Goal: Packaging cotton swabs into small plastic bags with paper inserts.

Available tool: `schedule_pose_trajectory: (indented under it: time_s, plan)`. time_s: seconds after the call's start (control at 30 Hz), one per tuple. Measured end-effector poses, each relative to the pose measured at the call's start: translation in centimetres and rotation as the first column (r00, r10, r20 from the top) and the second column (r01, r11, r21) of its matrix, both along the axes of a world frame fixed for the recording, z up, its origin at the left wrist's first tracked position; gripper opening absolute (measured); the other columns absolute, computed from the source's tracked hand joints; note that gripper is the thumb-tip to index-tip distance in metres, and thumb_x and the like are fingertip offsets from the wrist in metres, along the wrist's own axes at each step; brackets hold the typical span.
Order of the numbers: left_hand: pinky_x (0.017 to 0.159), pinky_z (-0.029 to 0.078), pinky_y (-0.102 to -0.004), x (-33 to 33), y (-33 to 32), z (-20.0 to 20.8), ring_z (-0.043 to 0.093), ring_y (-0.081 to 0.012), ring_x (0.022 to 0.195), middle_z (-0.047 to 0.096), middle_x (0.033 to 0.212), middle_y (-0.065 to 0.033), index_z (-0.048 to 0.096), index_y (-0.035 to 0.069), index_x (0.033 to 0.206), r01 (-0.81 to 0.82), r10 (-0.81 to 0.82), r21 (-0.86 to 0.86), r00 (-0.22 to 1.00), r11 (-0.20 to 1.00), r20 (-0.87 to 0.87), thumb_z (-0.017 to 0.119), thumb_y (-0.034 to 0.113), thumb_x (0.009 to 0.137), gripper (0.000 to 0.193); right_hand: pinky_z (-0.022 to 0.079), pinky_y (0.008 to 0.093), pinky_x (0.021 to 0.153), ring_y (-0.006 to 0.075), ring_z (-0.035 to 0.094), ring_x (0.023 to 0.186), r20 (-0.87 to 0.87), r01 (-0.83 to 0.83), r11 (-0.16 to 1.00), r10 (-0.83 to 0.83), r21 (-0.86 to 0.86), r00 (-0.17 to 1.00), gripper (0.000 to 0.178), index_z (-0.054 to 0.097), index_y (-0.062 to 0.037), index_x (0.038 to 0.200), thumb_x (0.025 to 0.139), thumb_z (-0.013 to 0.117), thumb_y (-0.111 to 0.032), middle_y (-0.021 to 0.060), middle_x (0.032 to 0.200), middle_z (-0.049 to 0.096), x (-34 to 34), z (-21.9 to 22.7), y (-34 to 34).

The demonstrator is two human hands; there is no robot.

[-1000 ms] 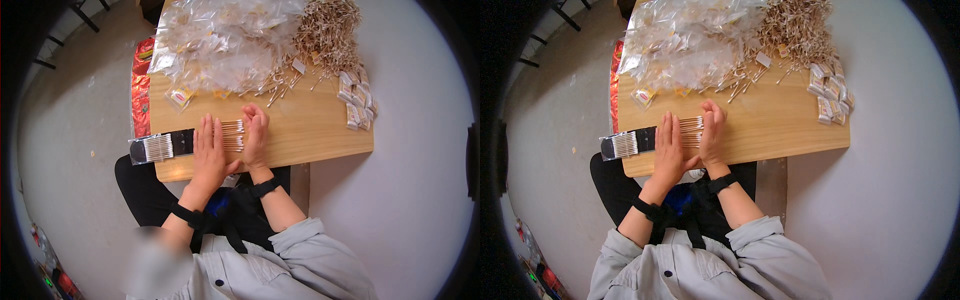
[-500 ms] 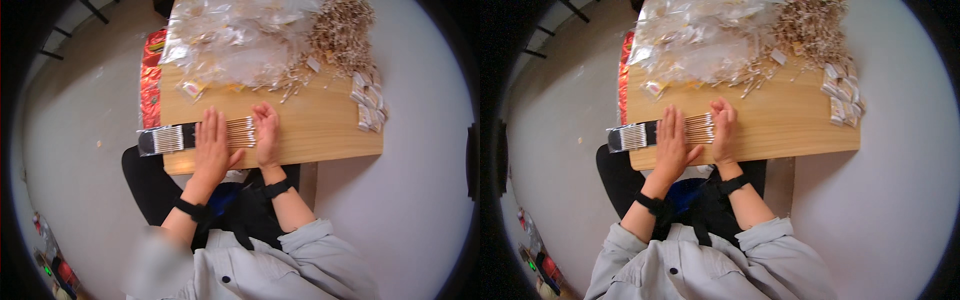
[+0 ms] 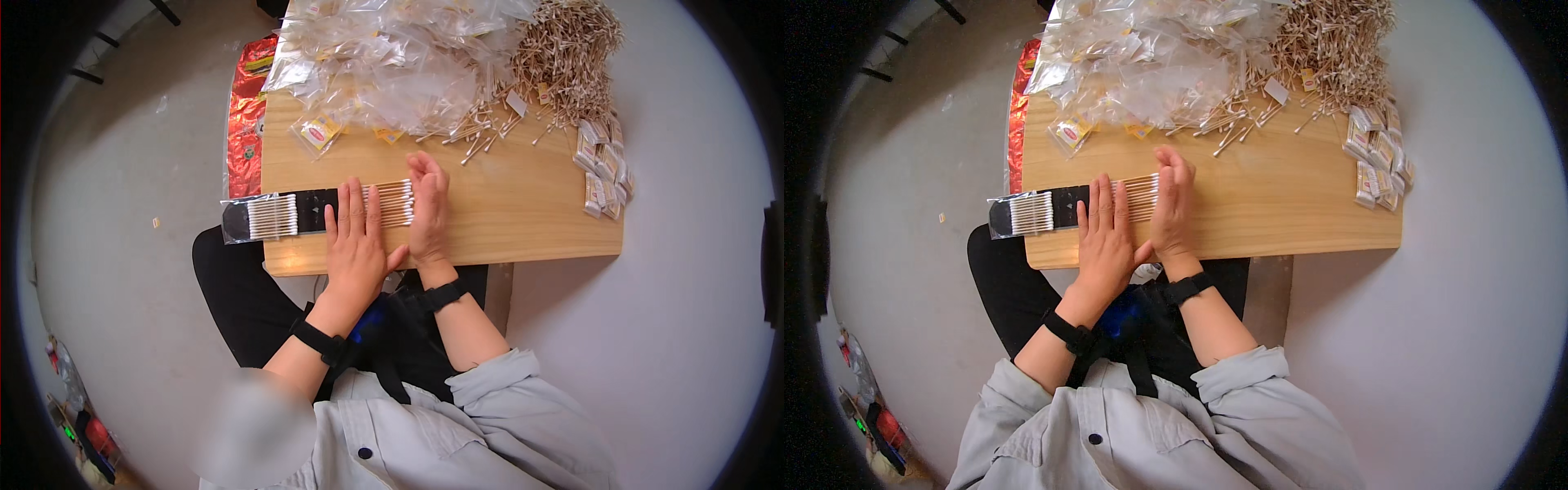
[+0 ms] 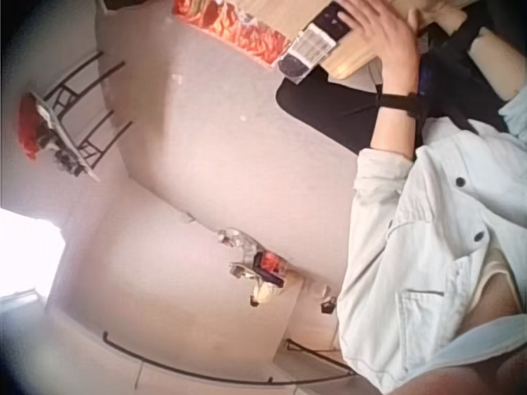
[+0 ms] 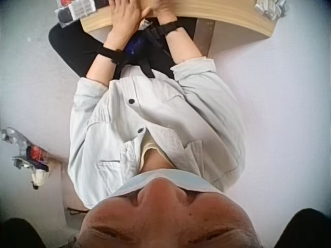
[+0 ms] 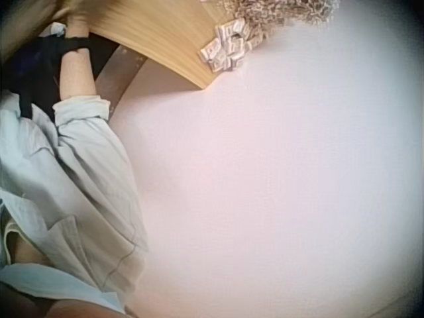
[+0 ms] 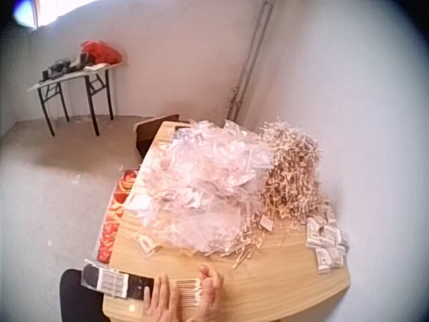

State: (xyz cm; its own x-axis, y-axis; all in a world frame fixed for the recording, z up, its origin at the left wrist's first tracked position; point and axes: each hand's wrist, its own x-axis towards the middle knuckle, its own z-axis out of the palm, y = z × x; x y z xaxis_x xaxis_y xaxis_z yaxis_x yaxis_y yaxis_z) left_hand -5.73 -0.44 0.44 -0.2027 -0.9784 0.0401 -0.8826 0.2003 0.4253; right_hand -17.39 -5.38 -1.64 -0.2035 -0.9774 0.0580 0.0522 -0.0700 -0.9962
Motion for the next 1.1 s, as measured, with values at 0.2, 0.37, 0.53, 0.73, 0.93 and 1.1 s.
schedule_pose_trajectory:
  time_s: [0.2, 0.37, 0.53, 0.73, 0.93, 1.1]
  plan:
    - [0.117, 0.017, -0.0508, 0.1, 0.0, -1.5, 0.014, -0.0394, 0.147, 0.016, 0.157, -0.0256, 0.022, -0.003, 0.15, 0.021, -0.017, -0.062, 0.997, 0.998, 0.069, 0.065, 0.034, 0.084, 0.087, 0.037, 0.0355, 0.105, 0.0265, 0.049, 0.118, -0.098, -0.021, 0.999, 0.017, -0.035, 0.995, 0.041, 0.046, 0.0032, 0.131, 0.105, 0.035, -0.027, 0.0158, 0.126, 0.048, 1.9, 0.5, 1.1]
    - [0.116, 0.015, -0.0532, 0.2, 0.2, -0.8, 0.016, -0.0379, 0.147, 0.017, 0.158, -0.0239, 0.027, 0.0, 0.149, 0.024, -0.021, -0.034, 0.997, 0.999, 0.081, 0.06, 0.039, 0.085, 0.082, 0.038, 0.035, 0.103, 0.0269, 0.049, 0.117, -0.097, -0.009, 1.0, 0.007, -0.021, 0.995, 0.036, 0.048, 0.0037, 0.128, 0.102, 0.044, -0.02, 0.0161, 0.122, 0.049, 2.1, 1.1, 0.6]
    - [0.117, 0.012, -0.0535, 0.5, -0.1, -0.4, 0.016, -0.0367, 0.148, 0.018, 0.158, -0.0237, 0.031, 0.001, 0.148, 0.002, 0.004, -0.072, 0.997, 0.997, 0.079, 0.067, 0.045, 0.077, 0.091, 0.051, 0.0324, 0.08, 0.0216, 0.058, 0.099, -0.495, -0.08, 0.985, 0.145, 0.15, 0.857, 0.033, 0.057, -0.004, 0.123, 0.09, 0.06, -0.007, 0.0131, 0.111, 0.05, 2.2, 2.6, -2.0]
    - [0.116, 0.016, -0.0537, 2.6, 0.5, 2.4, 0.014, -0.0409, 0.146, 0.016, 0.156, -0.0254, 0.029, 0.002, 0.148, 0.022, -0.022, -0.004, 0.994, 1.0, -0.111, 0.08, 0.023, 0.07, 0.096, 0.052, 0.0387, 0.077, 0.0285, 0.061, 0.094, -0.875, -0.017, 0.995, 0.098, 0.102, 0.474, 0.048, 0.06, -0.0084, 0.122, 0.079, 0.075, -0.024, 0.0133, 0.109, 0.052, 0.8, 2.4, -6.0]
    - [0.116, 0.02, -0.0524, 5.4, 1.2, 4.8, 0.018, -0.043, 0.144, 0.018, 0.154, -0.0259, 0.032, 0.004, 0.146, 0.008, -0.015, -0.034, 0.976, 0.999, -0.217, 0.079, 0.014, 0.071, 0.09, 0.051, 0.0388, 0.076, 0.0269, 0.06, 0.091, -0.919, 0.014, 0.999, 0.036, 0.045, 0.392, 0.043, 0.063, -0.0101, 0.111, 0.076, 0.079, -0.03, 0.0094, 0.101, 0.054, 1.2, 2.6, -8.1]
    - [0.114, 0.026, -0.05, 7.9, 1.8, 5.4, 0.022, -0.0438, 0.143, 0.02, 0.153, -0.0264, 0.034, 0.004, 0.144, -0.054, 0.036, -0.061, 0.964, 0.997, -0.264, 0.077, 0.007, 0.072, 0.084, 0.051, 0.0404, 0.076, 0.0287, 0.059, 0.092, -0.853, -0.074, 0.991, 0.133, 0.111, 0.504, 0.039, 0.063, -0.0093, 0.105, 0.075, 0.079, -0.028, 0.0101, 0.102, 0.052, 0.3, 1.8, -7.8]
